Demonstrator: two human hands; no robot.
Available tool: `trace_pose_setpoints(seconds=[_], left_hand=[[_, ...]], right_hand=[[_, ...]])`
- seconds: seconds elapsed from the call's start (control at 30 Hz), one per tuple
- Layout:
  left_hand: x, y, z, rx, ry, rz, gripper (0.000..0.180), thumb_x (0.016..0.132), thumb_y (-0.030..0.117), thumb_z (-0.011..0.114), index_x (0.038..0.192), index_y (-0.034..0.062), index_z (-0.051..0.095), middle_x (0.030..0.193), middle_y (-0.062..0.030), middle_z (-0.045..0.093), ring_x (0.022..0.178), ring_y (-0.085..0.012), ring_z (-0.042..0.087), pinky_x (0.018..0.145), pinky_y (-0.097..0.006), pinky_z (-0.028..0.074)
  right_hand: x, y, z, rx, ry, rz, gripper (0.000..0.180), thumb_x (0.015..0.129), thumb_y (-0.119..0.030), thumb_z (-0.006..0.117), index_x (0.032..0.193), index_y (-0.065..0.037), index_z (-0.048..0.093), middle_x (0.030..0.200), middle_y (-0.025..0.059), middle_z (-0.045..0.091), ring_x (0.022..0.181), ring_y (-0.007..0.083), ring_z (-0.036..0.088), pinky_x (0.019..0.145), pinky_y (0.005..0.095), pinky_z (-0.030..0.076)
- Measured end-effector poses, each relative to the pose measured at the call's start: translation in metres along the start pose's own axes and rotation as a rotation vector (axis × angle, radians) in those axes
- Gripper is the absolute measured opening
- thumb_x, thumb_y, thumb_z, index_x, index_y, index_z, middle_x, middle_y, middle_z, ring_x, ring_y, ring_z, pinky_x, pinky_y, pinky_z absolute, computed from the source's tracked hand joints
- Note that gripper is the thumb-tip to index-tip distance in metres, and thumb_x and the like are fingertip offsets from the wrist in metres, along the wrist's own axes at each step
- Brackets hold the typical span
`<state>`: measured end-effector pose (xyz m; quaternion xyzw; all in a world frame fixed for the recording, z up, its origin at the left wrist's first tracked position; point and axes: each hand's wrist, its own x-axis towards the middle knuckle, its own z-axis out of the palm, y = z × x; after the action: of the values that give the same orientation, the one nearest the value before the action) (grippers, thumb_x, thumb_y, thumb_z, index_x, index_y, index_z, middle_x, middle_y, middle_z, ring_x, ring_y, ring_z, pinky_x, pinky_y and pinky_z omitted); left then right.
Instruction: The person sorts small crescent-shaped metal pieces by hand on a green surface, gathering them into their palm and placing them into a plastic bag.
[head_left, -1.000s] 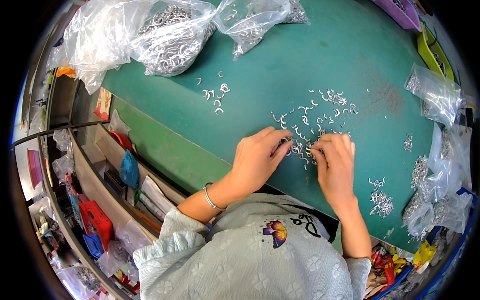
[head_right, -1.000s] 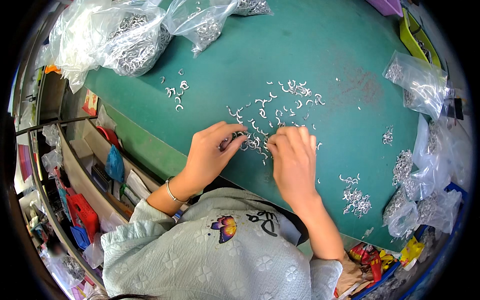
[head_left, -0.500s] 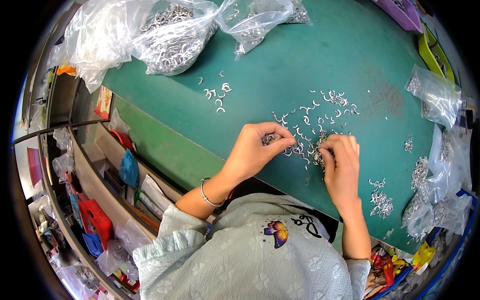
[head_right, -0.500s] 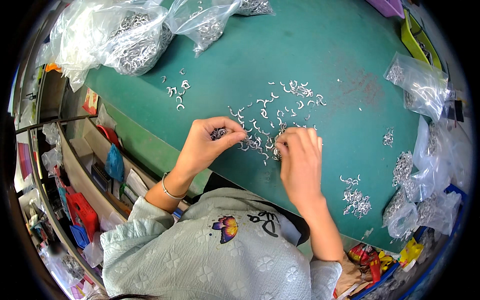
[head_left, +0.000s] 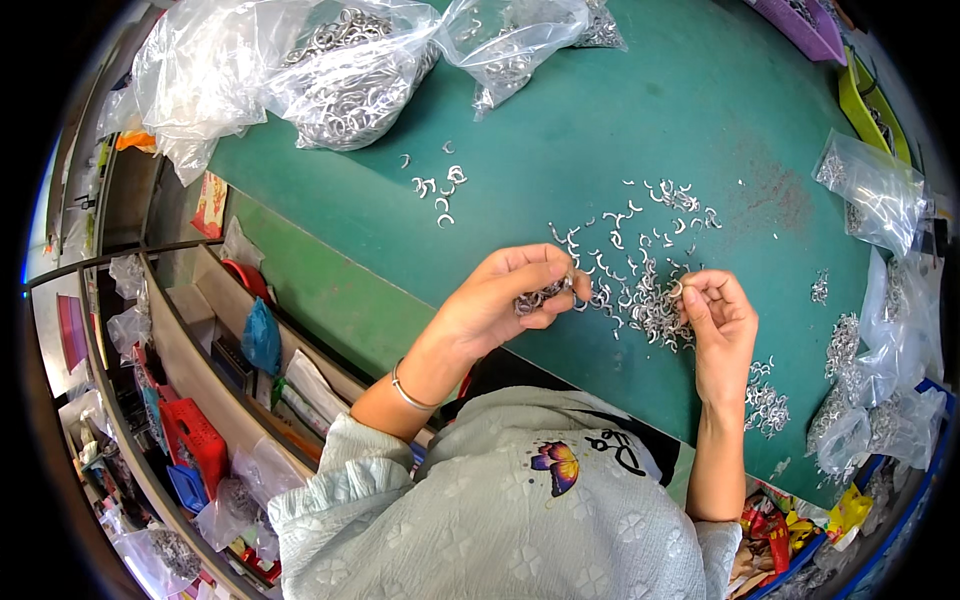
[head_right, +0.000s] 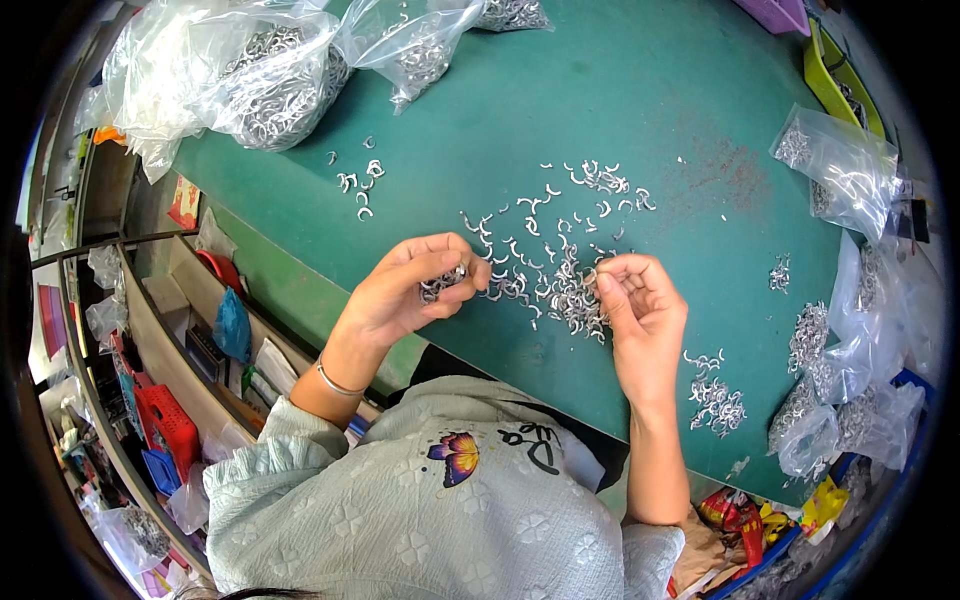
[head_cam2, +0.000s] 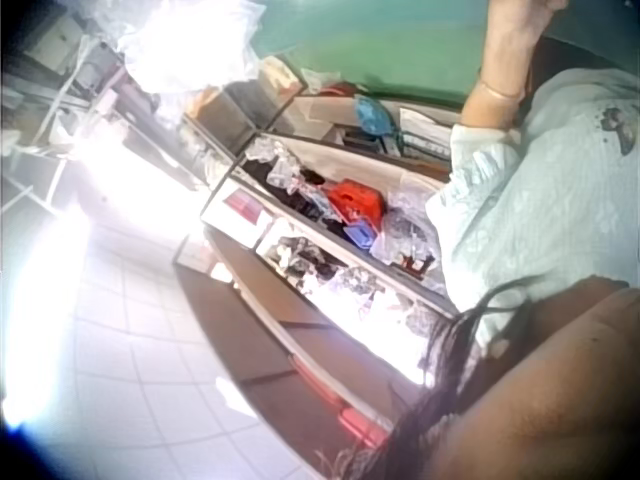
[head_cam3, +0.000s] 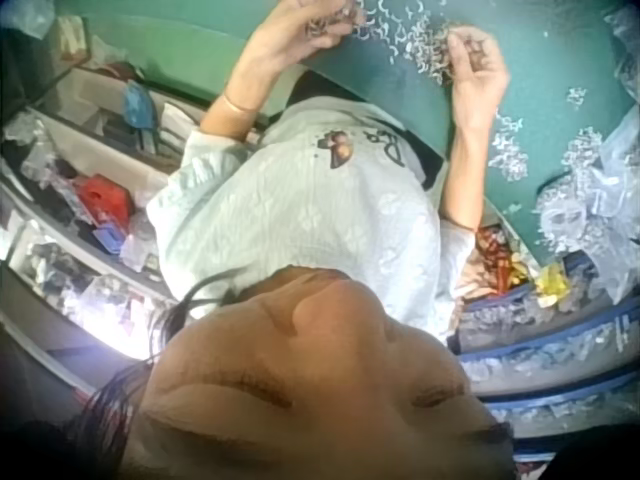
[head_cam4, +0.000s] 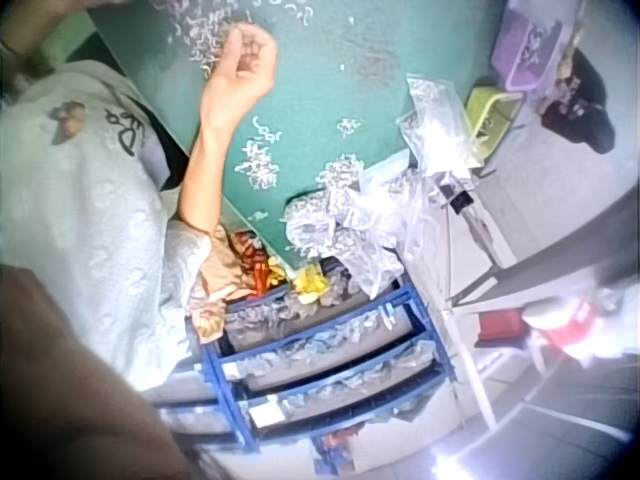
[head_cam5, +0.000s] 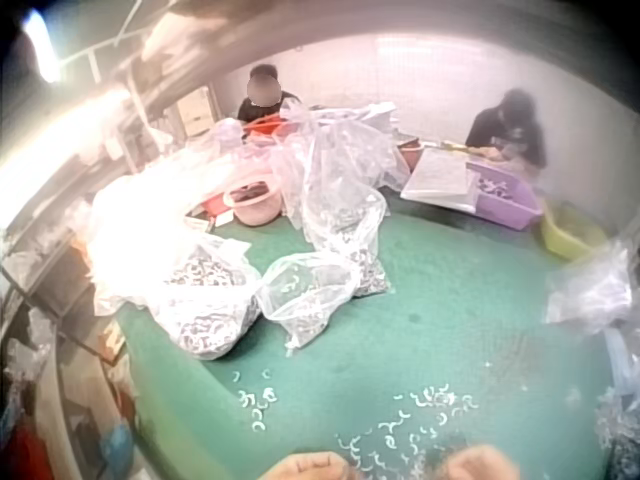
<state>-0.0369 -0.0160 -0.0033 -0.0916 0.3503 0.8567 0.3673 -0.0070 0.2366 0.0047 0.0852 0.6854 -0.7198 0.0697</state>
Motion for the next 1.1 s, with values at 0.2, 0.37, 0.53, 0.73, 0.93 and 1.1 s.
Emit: trace_pose_setpoints(seconds=[0.2, 0.37, 0.53, 0.73, 0.93, 1.1], left_hand=[[0.002, -0.009, -0.001, -0.132, -0.064, 0.159, 0.015, 0.095, 0.016, 0.059, 0.090, 0.0024, 0.057, 0.081, -0.0065, 0.054, 0.066, -0.0083, 0.043, 0.050, -0.020, 0.031], [-0.014, -0.013, 0.011, 0.879, 0.289, 0.274, 0.013, 0.084, 0.008, 0.072, 0.089, 0.0001, 0.063, 0.063, 0.0026, 0.044, 0.055, -0.0079, 0.039, 0.049, -0.025, 0.032], [-0.016, -0.032, 0.018, 1.408, 0.422, 0.538, 0.020, 0.075, 0.007, 0.079, 0.090, 0.0029, 0.066, 0.063, -0.0056, 0.041, 0.051, -0.0157, 0.041, 0.049, -0.032, 0.037], [-0.013, -0.035, 0.017, 1.513, 0.407, 0.574, 0.015, 0.077, 0.007, 0.077, 0.087, 0.0033, 0.066, 0.067, -0.0082, 0.047, 0.052, -0.0202, 0.046, 0.050, -0.033, 0.039], [-0.016, -0.028, 0.012, 1.133, 0.287, 0.470, 0.011, 0.083, 0.007, 0.072, 0.086, 0.0007, 0.064, 0.065, -0.0022, 0.045, 0.055, -0.0125, 0.044, 0.049, -0.029, 0.037], [-0.019, -0.013, -0.002, 0.017, -0.054, 0.053, 0.015, 0.093, 0.013, 0.060, 0.094, -0.0010, 0.054, 0.080, -0.0040, 0.046, 0.062, -0.0082, 0.034, 0.049, -0.018, 0.031]], right_hand=[[-0.002, -0.012, 0.000, 0.508, -0.202, 0.184, 0.016, 0.098, -0.010, 0.056, 0.107, 0.002, 0.062, 0.099, 0.0067, 0.063, 0.082, 0.0101, 0.056, 0.068, 0.0236, 0.044], [-0.004, -0.003, 0.001, 0.559, -0.280, 0.193, 0.024, 0.101, -0.020, 0.053, 0.104, 0.002, 0.062, 0.096, 0.0058, 0.061, 0.076, 0.0137, 0.055, 0.065, 0.0260, 0.044], [-0.012, -0.004, 0.037, -0.838, -0.107, -0.377, 0.017, 0.083, -0.008, 0.073, 0.095, -0.002, 0.063, 0.088, 0.0066, 0.058, 0.065, 0.0236, 0.057, 0.057, 0.0347, 0.046], [-0.012, 0.003, 0.047, -0.934, -0.096, -0.368, 0.019, 0.078, -0.008, 0.075, 0.089, -0.003, 0.060, 0.084, 0.0097, 0.055, 0.067, 0.0299, 0.059, 0.058, 0.0386, 0.047], [-0.012, -0.006, 0.026, -0.699, -0.122, -0.195, 0.014, 0.081, 0.002, 0.069, 0.092, -0.002, 0.062, 0.085, 0.0059, 0.064, 0.060, 0.0145, 0.057, 0.050, 0.0305, 0.043], [-0.005, -0.017, 0.007, 0.377, -0.156, 0.286, 0.015, 0.088, 0.007, 0.061, 0.102, 0.002, 0.062, 0.091, 0.0072, 0.066, 0.066, 0.0076, 0.053, 0.056, 0.0213, 0.040]])
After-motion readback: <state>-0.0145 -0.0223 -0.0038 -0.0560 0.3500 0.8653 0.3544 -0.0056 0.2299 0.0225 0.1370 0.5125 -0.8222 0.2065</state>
